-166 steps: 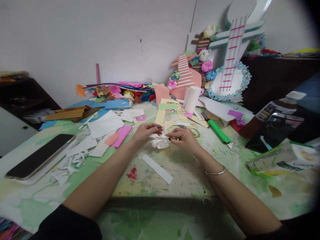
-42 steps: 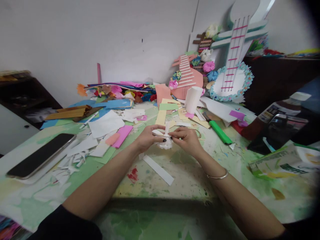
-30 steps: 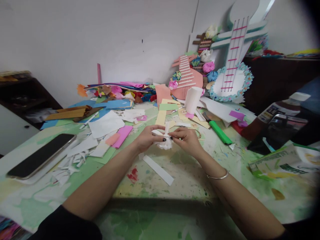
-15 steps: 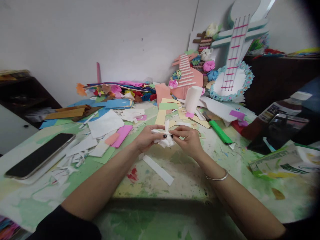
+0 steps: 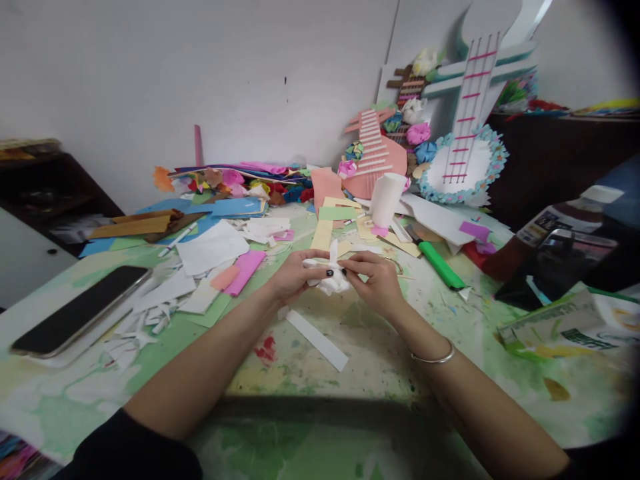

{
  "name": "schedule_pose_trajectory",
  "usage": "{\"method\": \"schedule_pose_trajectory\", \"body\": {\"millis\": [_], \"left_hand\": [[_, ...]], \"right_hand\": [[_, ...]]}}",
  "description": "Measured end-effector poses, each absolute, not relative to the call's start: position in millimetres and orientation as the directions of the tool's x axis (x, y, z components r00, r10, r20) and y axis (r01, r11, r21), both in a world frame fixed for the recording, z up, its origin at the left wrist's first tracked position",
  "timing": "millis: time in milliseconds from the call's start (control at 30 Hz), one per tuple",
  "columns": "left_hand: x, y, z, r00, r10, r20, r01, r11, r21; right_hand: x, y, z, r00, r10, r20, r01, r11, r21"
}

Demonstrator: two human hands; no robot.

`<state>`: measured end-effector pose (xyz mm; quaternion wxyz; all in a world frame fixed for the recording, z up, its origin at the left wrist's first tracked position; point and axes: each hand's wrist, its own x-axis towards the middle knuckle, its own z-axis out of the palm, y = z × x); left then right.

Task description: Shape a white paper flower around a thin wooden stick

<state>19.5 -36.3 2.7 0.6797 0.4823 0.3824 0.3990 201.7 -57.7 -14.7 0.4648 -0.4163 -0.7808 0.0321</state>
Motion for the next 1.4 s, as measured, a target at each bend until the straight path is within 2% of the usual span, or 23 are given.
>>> {"method": "schedule_pose_trajectory", "body": {"millis": [67,167,300,467,633,733,833,900,967,1133,1400], "left_hand": [[18.2,-34.8,3.0,0.405,0.905,-0.130,-0.167,0.213,0.963],[16.0,-32.1,2.7,0.426,0.898,-0.114,-0.155,0.196,0.968],[13.4,-29.4,1.4,0.409,0.908,-0.091,-0.166,0.172,0.971],[9.2,-25.0,0.5,0.364,0.929,-0.064,-0.220,0.153,0.964],[4.1,-17.6,0.5,0.320,0.946,-0.044,-0.300,0.145,0.943],[2.2,-16.3,0.2,0.345,0.938,-0.034,-0.302,0.145,0.942],[2.7,-19.9,-0.1,0.450,0.893,-0.019,-0.265,0.154,0.952],[4.9,-24.0,-0.2,0.538,0.843,-0.012,-0.231,0.160,0.960],[8.2,-28.1,-0.3,0.601,0.799,-0.009,-0.199,0.160,0.967],[16.1,-33.4,-2.2,0.665,0.745,-0.050,-0.151,0.200,0.968],[16.6,-33.9,-9.1,0.741,0.665,-0.089,-0.109,0.250,0.962]], "right_hand": [[205.2,-54.8,-14.7,-0.275,0.684,0.675,0.622,0.663,-0.418],[210.7,-51.3,-13.3,-0.292,0.725,0.623,0.625,0.638,-0.449],[217.2,-48.6,-10.8,-0.271,0.763,0.587,0.606,0.609,-0.512],[227.9,-45.5,-6.0,-0.248,0.791,0.559,0.621,0.573,-0.535],[245.3,-41.0,1.3,-0.142,0.825,0.547,0.654,0.493,-0.574],[253.0,-39.0,5.4,-0.014,0.845,0.535,0.615,0.429,-0.662],[250.1,-41.5,8.6,0.093,0.894,0.439,0.385,0.374,-0.843],[242.0,-45.4,9.8,0.022,0.943,0.333,0.188,0.323,-0.928],[232.0,-49.7,9.9,-0.121,0.960,0.252,0.086,0.263,-0.961],[215.3,-55.5,8.3,-0.301,0.932,0.201,0.119,0.246,-0.962],[213.4,-57.1,4.1,-0.313,0.936,0.160,0.066,0.190,-0.980]]}}
